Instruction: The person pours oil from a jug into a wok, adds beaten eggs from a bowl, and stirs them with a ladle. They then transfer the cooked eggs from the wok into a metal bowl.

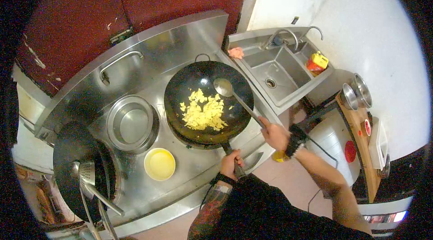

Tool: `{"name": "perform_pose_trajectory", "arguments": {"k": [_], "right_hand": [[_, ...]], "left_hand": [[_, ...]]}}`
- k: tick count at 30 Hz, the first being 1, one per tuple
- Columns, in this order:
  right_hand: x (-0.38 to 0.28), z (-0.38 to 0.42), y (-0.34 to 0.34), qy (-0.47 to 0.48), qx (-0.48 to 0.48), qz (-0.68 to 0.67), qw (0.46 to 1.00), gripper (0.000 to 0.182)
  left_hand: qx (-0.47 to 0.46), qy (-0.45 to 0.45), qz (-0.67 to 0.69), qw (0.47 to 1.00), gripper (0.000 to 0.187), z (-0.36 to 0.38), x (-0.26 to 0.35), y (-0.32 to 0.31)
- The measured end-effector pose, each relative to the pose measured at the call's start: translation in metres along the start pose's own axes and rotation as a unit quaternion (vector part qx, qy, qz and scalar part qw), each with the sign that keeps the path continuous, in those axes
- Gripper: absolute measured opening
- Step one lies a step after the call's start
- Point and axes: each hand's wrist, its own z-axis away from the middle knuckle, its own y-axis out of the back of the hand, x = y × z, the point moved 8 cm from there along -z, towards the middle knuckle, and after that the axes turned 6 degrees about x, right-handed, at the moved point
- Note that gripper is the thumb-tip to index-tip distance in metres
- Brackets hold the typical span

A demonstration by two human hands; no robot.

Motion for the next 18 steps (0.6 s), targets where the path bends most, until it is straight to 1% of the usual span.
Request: {"name": "perform_pose_trajectory", "arguments": {"k": [1,3,4,5,7,8,9,11,12,13,14,15,17,18], "right_hand": [[0.008,-0.005,-0.017,-0.001,0.001,0.002,1.000,0.046],[0.004,-0.013,-0.043,0.061,0.014,-0.079,0.995,0.044],[-0.016,-0.005,-0.031,0.069,-0.026,-0.081,0.994,0.044],[-0.028,0.004,-0.013,0.066,-0.028,-0.081,0.994,0.044],[-0.048,0.021,0.014,0.107,-0.115,-0.074,0.985,0.045],[-0.053,0.029,0.028,0.108,-0.118,-0.053,0.986,0.047],[-0.057,0.034,0.040,0.070,-0.133,-0.035,0.988,0.049],[-0.046,0.037,0.049,0.051,-0.113,0.071,0.990,0.052],[-0.044,0.041,0.061,0.079,-0.089,0.097,0.988,0.053],[-0.046,0.042,0.073,0.108,-0.064,0.124,0.984,0.053],[-0.053,0.042,0.085,0.109,-0.066,0.121,0.985,0.053],[-0.058,0.047,0.094,0.095,-0.109,0.134,0.980,0.050],[-0.057,0.056,0.103,0.063,-0.193,0.158,0.966,0.044],[-0.047,0.052,0.089,0.059,-0.192,0.155,0.967,0.044]], "left_hand": [[-0.002,-0.004,0.006,1.000,0.015,0.002,0.002,-0.002],[-0.002,-0.007,0.013,1.000,0.015,0.003,0.003,-0.004],[0.000,-0.002,0.015,1.000,0.016,0.003,0.003,-0.004],[0.003,0.005,0.015,1.000,0.017,0.004,0.001,-0.003],[0.006,0.009,0.000,1.000,0.017,0.001,0.000,-0.002],[0.011,0.009,-0.015,1.000,0.017,0.001,-0.001,0.001],[0.014,0.010,-0.016,1.000,0.017,0.000,-0.002,0.003],[0.006,0.002,0.005,1.000,0.016,0.001,-0.001,0.000],[0.015,0.022,0.015,1.000,0.015,0.003,-0.003,0.000],[0.020,0.021,0.014,0.999,0.015,0.003,-0.002,0.002],[0.006,0.017,0.018,1.000,0.018,0.003,0.000,0.000],[-0.010,0.014,0.022,1.000,0.022,0.002,0.000,-0.002],[-0.003,0.015,0.008,1.000,0.022,-0.001,-0.002,0.000],[-0.011,0.011,0.010,1.000,0.022,-0.001,-0.002,0.000]]}}
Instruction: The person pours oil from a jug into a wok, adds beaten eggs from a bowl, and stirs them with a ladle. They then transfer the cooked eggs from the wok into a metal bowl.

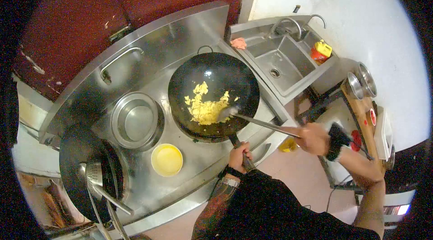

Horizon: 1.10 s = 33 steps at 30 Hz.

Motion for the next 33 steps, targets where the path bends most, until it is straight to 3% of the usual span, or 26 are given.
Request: {"name": "perform_pose_trajectory", "arguments": {"k": [3,5,10,13,14,15,17,20,22,23,24,27,28,30,31,33], "right_hand": [[0.017,-0.055,-0.062,0.076,0.150,-0.012,0.986,0.054],[0.003,-0.083,-0.057,0.060,0.197,-0.085,0.975,0.054],[-0.006,-0.102,-0.052,0.014,0.207,-0.072,0.976,0.052],[-0.004,-0.081,-0.056,0.117,0.156,0.004,0.981,0.055],[0.013,-0.068,-0.065,0.090,0.100,-0.014,0.991,0.056],[0.012,-0.048,-0.049,0.109,0.088,0.033,0.990,0.065],[0.015,-0.015,-0.036,0.080,0.053,0.054,0.994,0.065],[0.013,-0.026,-0.033,0.051,0.037,0.058,0.996,0.062],[0.028,-0.067,-0.053,0.060,0.130,-0.010,0.990,0.054],[0.040,-0.094,-0.077,0.067,0.163,0.047,0.983,0.051],[0.022,-0.100,-0.056,0.041,0.173,-0.079,0.981,0.049],[0.000,-0.121,-0.054,0.055,0.181,-0.018,0.982,0.050],[0.010,-0.121,-0.067,0.050,0.171,-0.105,0.978,0.050],[0.034,-0.096,-0.072,0.063,0.141,-0.100,0.983,0.052],[0.040,-0.084,-0.067,0.082,0.113,-0.092,0.986,0.053],[0.027,-0.043,-0.021,0.101,0.103,0.093,0.985,0.058]], "left_hand": [[0.001,0.010,-0.002,1.000,0.022,0.002,-0.001,-0.002],[0.016,0.017,-0.007,1.000,0.022,0.004,0.000,0.001],[0.015,0.039,-0.018,0.999,0.015,0.001,-0.003,0.003],[0.003,0.029,0.004,1.000,0.018,0.002,0.000,0.002],[0.001,0.028,0.005,1.000,0.018,0.001,0.000,0.002],[0.001,0.019,0.001,1.000,0.018,-0.001,-0.001,0.003],[0.002,0.008,0.001,1.000,0.018,-0.005,0.000,0.005],[-0.009,0.013,-0.017,1.000,0.018,-0.005,-0.002,0.007],[0.005,0.034,0.003,0.999,0.019,-0.006,-0.005,0.009],[0.005,0.033,0.002,0.999,0.019,-0.004,-0.003,0.008],[0.000,0.031,0.001,1.000,0.018,-0.002,-0.001,0.006],[-0.006,0.019,0.003,1.000,0.016,-0.001,0.000,0.003],[-0.008,0.013,0.003,1.000,0.015,0.000,0.000,0.003],[-0.008,0.021,0.004,1.000,0.014,0.004,0.000,0.003],[-0.009,0.022,0.008,1.000,0.014,0.003,0.002,0.000],[-0.011,0.011,0.000,1.000,0.014,0.000,0.002,0.002]]}}
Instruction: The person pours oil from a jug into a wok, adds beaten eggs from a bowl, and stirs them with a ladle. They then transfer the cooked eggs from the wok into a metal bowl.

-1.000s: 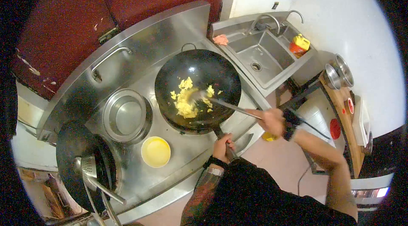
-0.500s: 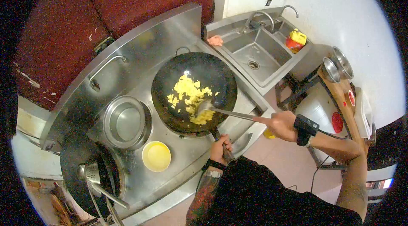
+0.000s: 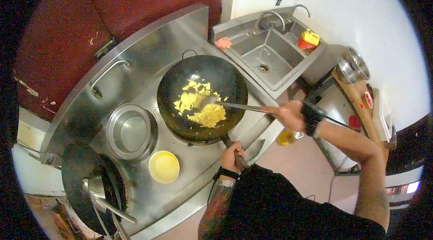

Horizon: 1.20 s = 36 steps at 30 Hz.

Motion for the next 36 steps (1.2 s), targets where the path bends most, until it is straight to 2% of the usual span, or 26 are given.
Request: {"name": "perform_pose_trajectory", "arguments": {"k": [4,5,6,8,11,13,14,16,18,19,20,22,24,25,28,32,34,35,36], "right_hand": [[-0.021,0.040,0.073,-0.037,-0.075,0.027,0.996,0.062],[-0.025,0.040,0.069,-0.006,-0.079,0.092,0.993,0.059],[-0.023,0.034,0.055,-0.010,-0.078,0.094,0.992,0.059],[-0.016,0.010,0.012,-0.034,-0.056,0.002,0.998,0.056],[-0.008,-0.027,-0.019,-0.074,-0.007,0.003,0.997,0.052],[-0.002,-0.035,-0.011,-0.132,0.126,-0.115,0.977,0.043],[-0.003,-0.041,-0.014,-0.129,0.126,-0.115,0.977,0.043],[0.005,-0.054,-0.026,-0.200,0.123,-0.152,0.960,0.044],[0.010,-0.075,-0.076,-0.179,0.138,-0.198,0.954,0.043],[0.000,-0.082,-0.079,-0.159,0.153,-0.239,0.946,0.041],[-0.011,-0.082,-0.086,-0.129,0.120,-0.267,0.948,0.042],[-0.029,-0.071,-0.068,-0.074,0.102,-0.308,0.943,0.044],[-0.032,-0.044,-0.038,-0.031,0.099,-0.294,0.950,0.044],[-0.033,-0.030,-0.018,-0.102,0.019,-0.265,0.959,0.044],[-0.007,-0.007,-0.021,-0.158,0.063,-0.175,0.970,0.044],[0.001,-0.019,-0.058,-0.174,0.124,-0.161,0.964,0.041],[-0.019,-0.032,-0.071,-0.096,0.123,-0.300,0.941,0.038],[-0.022,-0.028,-0.077,-0.086,0.079,-0.342,0.933,0.037],[-0.025,-0.019,-0.054,-0.087,0.078,-0.348,0.930,0.037]], "left_hand": [[0.007,-0.013,-0.009,1.000,0.014,-0.001,0.000,-0.001],[0.006,-0.013,-0.009,1.000,0.014,-0.001,0.001,0.000],[0.009,-0.015,-0.006,1.000,0.014,-0.004,0.001,0.002],[0.006,-0.009,-0.004,1.000,0.013,-0.003,-0.006,0.001],[0.017,0.003,0.005,1.000,0.015,0.001,-0.002,0.001],[0.019,-0.003,0.009,1.000,0.015,-0.001,0.000,0.001],[0.019,-0.001,0.008,1.000,0.015,-0.001,-0.002,0.001],[0.018,-0.002,0.006,1.000,0.016,0.001,-0.001,0.000],[0.019,0.000,0.002,1.000,0.016,0.003,0.000,0.001],[0.009,0.009,0.010,1.000,0.016,0.003,-0.001,0.000],[-0.003,0.018,0.018,1.000,0.016,0.002,-0.002,-0.002],[0.002,0.015,0.012,1.000,0.016,0.001,-0.003,0.000],[0.005,0.006,0.015,1.000,0.017,0.001,-0.002,0.000],[0.011,0.006,0.011,1.000,0.017,0.001,-0.002,0.000],[0.022,0.000,-0.005,1.000,0.017,0.006,0.003,-0.002],[0.016,-0.006,-0.007,1.000,0.017,0.003,0.001,-0.001],[0.017,-0.008,-0.012,1.000,0.017,0.002,0.001,0.000],[0.017,-0.008,-0.021,1.000,0.017,0.003,0.002,0.001],[0.023,-0.007,-0.023,0.999,0.017,0.004,0.000,0.005]]}}
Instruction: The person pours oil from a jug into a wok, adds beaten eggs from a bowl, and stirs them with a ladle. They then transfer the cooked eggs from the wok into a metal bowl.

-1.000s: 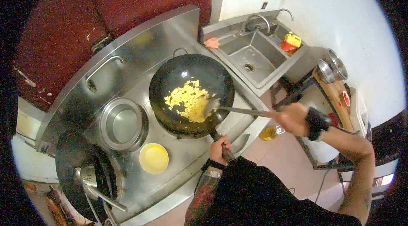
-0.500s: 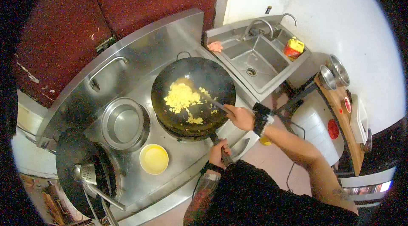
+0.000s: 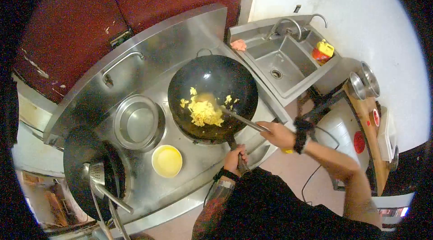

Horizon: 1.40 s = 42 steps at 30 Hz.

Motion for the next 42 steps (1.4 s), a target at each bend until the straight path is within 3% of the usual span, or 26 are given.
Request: {"name": "perform_pose_trajectory", "arguments": {"k": [2,4,6,8,10,14,15,16,17,19,20,23,25,29,32,33,37,38,42], "right_hand": [[-0.024,0.005,0.026,0.013,-0.081,0.017,0.996,0.039],[-0.008,-0.010,0.034,0.064,-0.053,0.060,0.995,0.041],[0.000,-0.041,0.043,0.053,-0.007,0.219,0.974,0.044],[0.022,-0.077,0.025,0.095,0.041,0.217,0.971,0.045],[0.007,-0.085,0.028,0.059,0.017,0.210,0.976,0.049],[0.001,-0.048,0.032,0.174,-0.081,0.252,0.949,0.058],[0.003,-0.036,0.048,0.155,-0.116,0.256,0.947,0.054],[0.009,-0.026,0.062,0.042,-0.171,0.219,0.960,0.058],[-0.013,-0.013,0.085,0.140,-0.104,0.367,0.914,0.062],[-0.043,0.010,0.115,0.139,-0.078,0.334,0.929,0.066],[-0.055,0.018,0.125,0.136,-0.103,0.387,0.906,0.067],[-0.079,0.029,0.135,0.111,-0.136,0.390,0.904,0.068],[-0.056,0.028,0.119,0.085,-0.159,0.396,0.901,0.063],[-0.017,-0.025,0.071,0.067,-0.049,0.321,0.943,0.046],[0.000,-0.036,0.069,0.037,0.034,0.263,0.963,0.042],[0.007,-0.038,0.070,-0.008,0.037,0.242,0.970,0.040],[0.043,-0.052,0.030,-0.039,0.106,0.149,0.982,0.036],[0.053,-0.059,0.006,0.002,0.112,0.056,0.992,0.037],[0.017,-0.042,-0.017,0.048,0.055,0.029,0.997,0.039]], "left_hand": [[-0.007,0.013,0.002,1.000,0.016,-0.002,0.001,-0.002],[-0.006,0.010,0.001,1.000,0.016,-0.009,-0.001,0.003],[-0.007,0.017,-0.013,1.000,0.015,-0.008,-0.005,0.006],[-0.005,0.013,-0.006,1.000,0.014,-0.004,-0.002,0.003],[-0.001,0.009,-0.025,1.000,0.012,-0.005,-0.002,0.003],[0.000,0.006,-0.024,1.000,0.010,-0.002,0.000,0.000],[0.005,0.000,-0.018,1.000,0.010,-0.009,-0.001,0.003],[-0.013,-0.005,-0.020,1.000,0.011,-0.017,-0.006,0.007],[-0.030,-0.008,-0.025,0.999,0.013,-0.020,-0.009,0.011],[-0.023,-0.039,-0.023,0.999,0.014,-0.016,-0.005,0.010],[-0.031,-0.062,-0.028,0.997,0.014,-0.016,-0.001,0.005],[-0.016,-0.027,-0.023,0.999,0.015,-0.009,-0.004,0.005],[-0.016,-0.011,-0.009,1.000,0.015,-0.019,-0.009,0.007],[-0.012,0.012,0.008,1.000,0.014,-0.012,-0.006,0.003],[0.014,-0.017,-0.017,1.000,0.014,0.000,0.004,-0.003],[0.006,-0.017,-0.012,1.000,0.014,-0.003,0.003,-0.001],[-0.024,-0.005,-0.002,1.000,0.009,-0.010,-0.006,0.002],[-0.021,-0.005,-0.003,1.000,0.009,-0.009,-0.005,0.001],[-0.019,-0.013,-0.009,1.000,0.015,-0.003,0.004,-0.004]]}}
